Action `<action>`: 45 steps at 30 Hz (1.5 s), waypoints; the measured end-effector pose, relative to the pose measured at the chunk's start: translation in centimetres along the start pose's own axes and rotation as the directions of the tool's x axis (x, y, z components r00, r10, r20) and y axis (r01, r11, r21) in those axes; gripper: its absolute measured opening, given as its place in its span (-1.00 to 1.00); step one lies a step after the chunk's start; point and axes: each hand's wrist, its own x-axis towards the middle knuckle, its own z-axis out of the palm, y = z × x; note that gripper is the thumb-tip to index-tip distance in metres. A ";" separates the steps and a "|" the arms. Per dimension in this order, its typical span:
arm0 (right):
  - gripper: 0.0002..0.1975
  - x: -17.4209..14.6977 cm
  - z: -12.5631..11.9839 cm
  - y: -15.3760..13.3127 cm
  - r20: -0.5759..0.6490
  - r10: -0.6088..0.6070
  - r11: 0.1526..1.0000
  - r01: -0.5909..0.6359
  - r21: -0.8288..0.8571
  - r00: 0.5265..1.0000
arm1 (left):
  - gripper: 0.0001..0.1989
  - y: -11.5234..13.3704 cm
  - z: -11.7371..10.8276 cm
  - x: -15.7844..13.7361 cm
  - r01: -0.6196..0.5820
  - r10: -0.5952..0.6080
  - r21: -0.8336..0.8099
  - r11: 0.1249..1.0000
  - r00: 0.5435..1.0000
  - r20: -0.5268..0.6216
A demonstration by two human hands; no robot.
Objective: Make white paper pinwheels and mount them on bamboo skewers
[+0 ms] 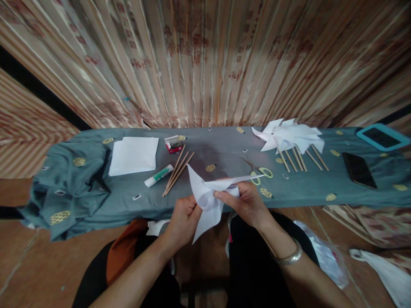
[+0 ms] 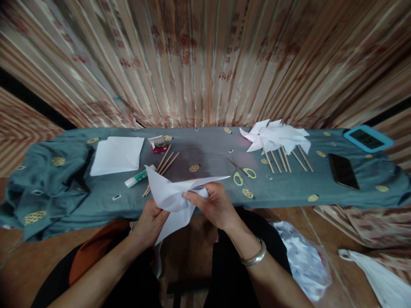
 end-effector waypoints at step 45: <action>-0.59 5.3 -2.2 3.6 0.423 0.262 0.912 -0.079 -0.402 0.868 | -0.63 -5.6 6.2 -2.9 0.237 -0.380 -0.620 0.748 0.918 -0.108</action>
